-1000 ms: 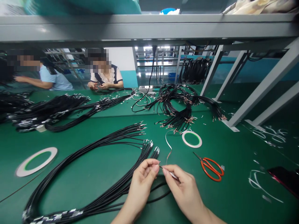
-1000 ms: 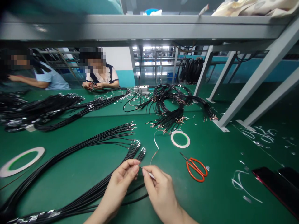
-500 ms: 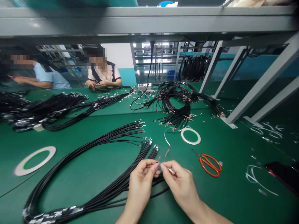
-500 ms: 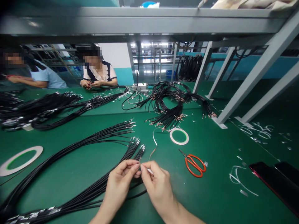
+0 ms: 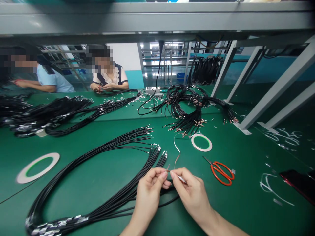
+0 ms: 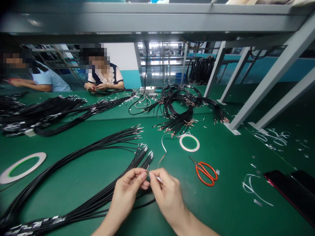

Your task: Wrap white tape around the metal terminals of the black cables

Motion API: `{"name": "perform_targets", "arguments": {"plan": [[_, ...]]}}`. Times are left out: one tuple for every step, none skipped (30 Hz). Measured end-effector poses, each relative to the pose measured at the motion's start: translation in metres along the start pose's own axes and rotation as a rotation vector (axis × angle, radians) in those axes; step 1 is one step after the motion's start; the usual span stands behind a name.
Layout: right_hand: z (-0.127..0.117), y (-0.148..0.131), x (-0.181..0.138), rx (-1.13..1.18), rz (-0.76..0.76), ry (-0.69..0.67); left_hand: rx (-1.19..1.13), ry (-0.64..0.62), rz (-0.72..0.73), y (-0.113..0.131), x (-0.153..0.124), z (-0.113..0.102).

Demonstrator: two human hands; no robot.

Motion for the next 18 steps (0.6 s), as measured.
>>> {"name": "perform_targets", "arguments": {"plan": [[-0.0003, 0.0002, 0.0000, -0.004, -0.001, 0.000, -0.002, -0.004, -0.007, 0.0004, -0.0001, 0.0004], [-0.0005, 0.0004, 0.0000, -0.007, -0.002, -0.002, -0.003, -0.008, -0.016, 0.0006, -0.0001, 0.0007], [-0.0007, 0.0008, 0.0000, -0.009, -0.001, -0.004, -0.004, -0.012, -0.023, 0.0007, -0.0002, 0.0009], [-0.0008, 0.0013, 0.0001, -0.010, 0.001, -0.006, -0.004, -0.018, -0.029, 0.0008, -0.0004, 0.0012], [-0.0008, 0.0020, 0.0002, -0.011, 0.004, -0.009, -0.004, -0.024, -0.034, 0.0008, -0.0005, 0.0014], [-0.0007, 0.0027, 0.0003, -0.012, 0.008, -0.011, -0.004, -0.027, -0.039, 0.0007, -0.0007, 0.0015], [-0.0005, 0.0034, 0.0004, -0.011, 0.012, -0.013, -0.004, -0.031, -0.044, 0.0006, -0.0010, 0.0015], [-0.0001, 0.0041, 0.0005, -0.009, 0.015, -0.016, -0.004, -0.033, -0.049, 0.0005, -0.0012, 0.0016], [0.0004, 0.0047, 0.0005, -0.006, 0.017, -0.019, -0.004, -0.037, -0.053, 0.0003, -0.0014, 0.0017], [0.0009, 0.0052, 0.0004, -0.001, 0.019, -0.021, -0.004, -0.040, -0.057, 0.0002, -0.0015, 0.0018], [0.0015, 0.0057, 0.0002, 0.004, 0.023, -0.024, -0.006, -0.046, -0.059, 0.0002, -0.0014, 0.0020], [0.0020, 0.0061, 0.0000, 0.012, 0.027, -0.025, -0.007, -0.054, -0.060, 0.0002, -0.0012, 0.0024], [0.0026, 0.0065, -0.0002, 0.021, 0.032, -0.028, -0.009, -0.064, -0.059, 0.0002, -0.0008, 0.0028], [0.0031, 0.0069, -0.0004, 0.033, 0.039, -0.031, -0.010, -0.072, -0.057, 0.0003, -0.0003, 0.0030], [0.0036, 0.0072, -0.0005, 0.045, 0.046, -0.034, -0.009, -0.082, -0.056, 0.0003, 0.0003, 0.0032], [0.0040, 0.0076, -0.0006, 0.056, 0.054, -0.037, -0.005, -0.092, -0.055, 0.0002, 0.0009, 0.0032], [0.0044, 0.0079, -0.0005, 0.067, 0.063, -0.040, -0.002, -0.100, -0.056, 0.0000, 0.0015, 0.0032], [0.0048, 0.0084, -0.0004, 0.077, 0.073, -0.042, 0.001, -0.108, -0.057, -0.0002, 0.0019, 0.0032]]}}
Point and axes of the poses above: each hand's wrist, its own x-axis towards the middle knuckle, its own z-axis out of the palm, y = z × x, the point moved 7 cm from there along x, towards the middle knuckle, and after that the axes turned 1 degree about x, right-handed, at the moved point
